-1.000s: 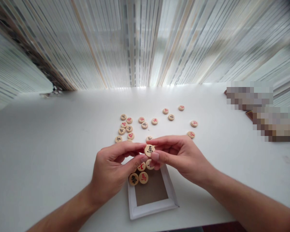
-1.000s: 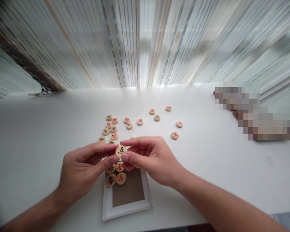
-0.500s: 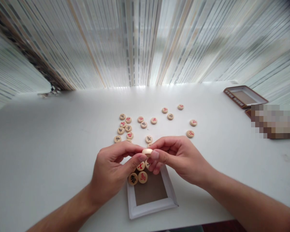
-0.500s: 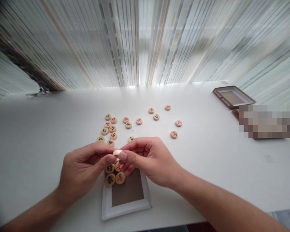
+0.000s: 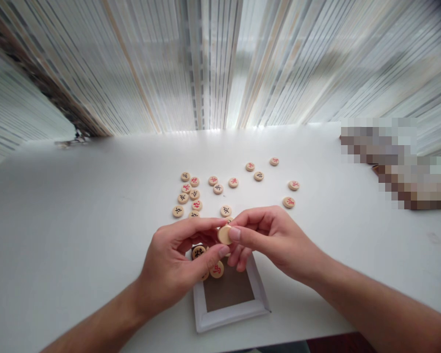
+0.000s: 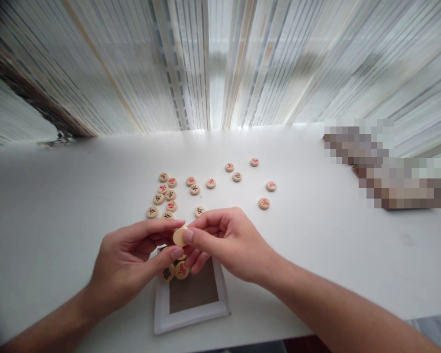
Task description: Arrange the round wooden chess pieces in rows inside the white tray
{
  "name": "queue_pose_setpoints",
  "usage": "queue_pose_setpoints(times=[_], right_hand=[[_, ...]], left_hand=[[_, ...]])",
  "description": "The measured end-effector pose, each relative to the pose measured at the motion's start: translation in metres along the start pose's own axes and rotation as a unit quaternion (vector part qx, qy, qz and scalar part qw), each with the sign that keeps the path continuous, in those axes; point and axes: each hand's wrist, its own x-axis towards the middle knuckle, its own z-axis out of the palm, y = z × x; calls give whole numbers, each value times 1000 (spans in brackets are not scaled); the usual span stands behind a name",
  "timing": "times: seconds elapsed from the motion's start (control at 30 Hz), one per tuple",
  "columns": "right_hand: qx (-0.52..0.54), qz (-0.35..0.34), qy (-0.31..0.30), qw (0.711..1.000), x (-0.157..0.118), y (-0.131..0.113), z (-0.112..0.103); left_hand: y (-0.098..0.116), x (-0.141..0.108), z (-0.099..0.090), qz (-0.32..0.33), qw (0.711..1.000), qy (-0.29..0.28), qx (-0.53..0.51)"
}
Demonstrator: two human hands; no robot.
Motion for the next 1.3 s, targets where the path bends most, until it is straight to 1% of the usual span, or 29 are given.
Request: queue_pose_setpoints(times=[0.1, 0.23, 0.33, 0.6, 0.77, 0.87, 1.1, 1.2, 1.27, 1.3], right_hand=[[0, 9, -1, 1000, 0, 1, 0], [-14, 21, -1, 1000, -1, 3, -1], [-18, 20, -5, 1000, -2, 4, -2], [14, 14, -18, 1000, -3, 2, -1], [17, 21, -13, 1000, -2, 0, -2], [15, 6, -10, 1000, -1, -1, -3], [-15, -54, -4, 998, 0, 2, -5], [-43, -93, 4, 995, -1, 1, -5], [-62, -108, 6, 992, -2, 0, -5], [-69, -111, 6, 991, -2, 0, -5]], left_hand=[[1, 1, 0, 14, 999, 0, 30], [3, 1, -1, 68, 992, -14, 102], [2, 0, -2, 87, 990, -23, 111], [0, -1, -2, 30, 998, -26, 52], [3, 0, -1, -15, 1000, -6, 2], [4, 1, 0, -30, 999, 4, -12], [0, 1, 0, -46, 999, -2, -24], [-2, 1, -1, -18, 1000, 4, -5], [-4, 2, -2, 26, 999, 15, 38], [-5, 2, -3, 59, 995, 21, 71]])
